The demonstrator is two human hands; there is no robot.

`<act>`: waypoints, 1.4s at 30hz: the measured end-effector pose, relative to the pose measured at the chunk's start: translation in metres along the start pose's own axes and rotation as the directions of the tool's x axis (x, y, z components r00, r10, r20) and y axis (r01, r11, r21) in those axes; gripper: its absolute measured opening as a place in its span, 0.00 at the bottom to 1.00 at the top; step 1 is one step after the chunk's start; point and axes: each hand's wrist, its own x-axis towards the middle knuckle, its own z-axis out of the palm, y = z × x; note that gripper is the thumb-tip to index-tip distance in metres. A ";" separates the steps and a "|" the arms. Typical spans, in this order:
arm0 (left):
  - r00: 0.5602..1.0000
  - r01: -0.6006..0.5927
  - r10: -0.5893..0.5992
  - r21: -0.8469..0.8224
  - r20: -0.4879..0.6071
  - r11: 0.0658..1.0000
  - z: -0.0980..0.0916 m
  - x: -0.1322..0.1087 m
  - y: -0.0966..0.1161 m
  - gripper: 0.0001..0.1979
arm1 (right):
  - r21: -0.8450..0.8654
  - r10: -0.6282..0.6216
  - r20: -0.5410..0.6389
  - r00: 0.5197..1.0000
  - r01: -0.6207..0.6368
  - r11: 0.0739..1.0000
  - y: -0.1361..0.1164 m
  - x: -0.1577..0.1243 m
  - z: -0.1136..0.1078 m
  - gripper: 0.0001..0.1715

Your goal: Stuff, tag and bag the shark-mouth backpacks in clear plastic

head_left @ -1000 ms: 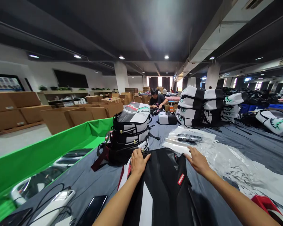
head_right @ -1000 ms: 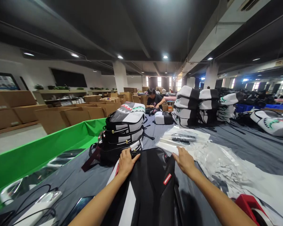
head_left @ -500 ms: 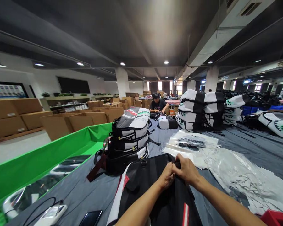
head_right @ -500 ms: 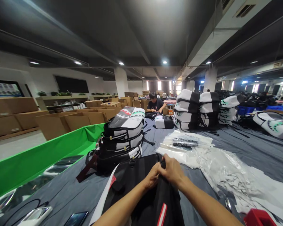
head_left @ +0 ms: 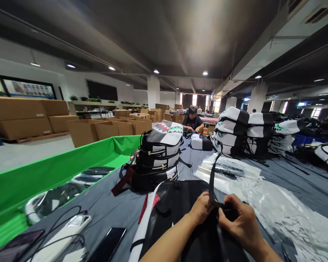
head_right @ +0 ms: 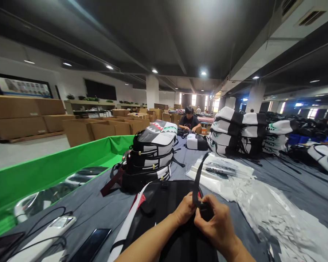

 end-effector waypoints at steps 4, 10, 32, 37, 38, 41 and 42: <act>0.999 -0.009 0.009 0.017 0.043 1.000 -0.010 0.005 0.012 0.09 | -0.015 0.027 0.037 0.999 -0.026 1.000 -0.012 0.003 -0.022 0.05; 0.961 -0.185 0.211 0.151 -0.179 0.971 -0.044 -0.025 0.090 0.19 | 0.051 0.314 0.201 0.928 -0.330 0.943 0.010 0.035 -0.040 0.20; 0.828 0.474 -0.559 -0.487 -0.037 0.734 -0.075 -0.056 0.126 0.15 | -0.013 0.068 0.567 0.821 -0.073 0.997 0.030 0.100 0.011 0.21; 0.638 0.601 -0.745 -0.731 0.196 0.323 -0.066 -0.094 0.157 0.21 | -0.311 0.108 0.578 0.809 0.097 0.945 0.060 0.101 0.075 0.19; 0.592 0.620 -0.764 -0.750 0.256 0.230 -0.069 -0.097 0.159 0.22 | -0.316 0.113 0.584 0.804 0.097 0.944 0.064 0.098 0.087 0.20; 0.567 0.719 -0.751 -0.649 0.340 0.249 -0.088 -0.104 0.161 0.26 | -0.304 0.126 0.621 0.774 0.090 0.948 0.074 0.083 0.115 0.21; 0.575 0.755 -0.747 -0.567 0.333 0.328 -0.098 -0.105 0.161 0.27 | -0.298 0.137 0.635 0.760 0.077 0.952 0.076 0.077 0.121 0.23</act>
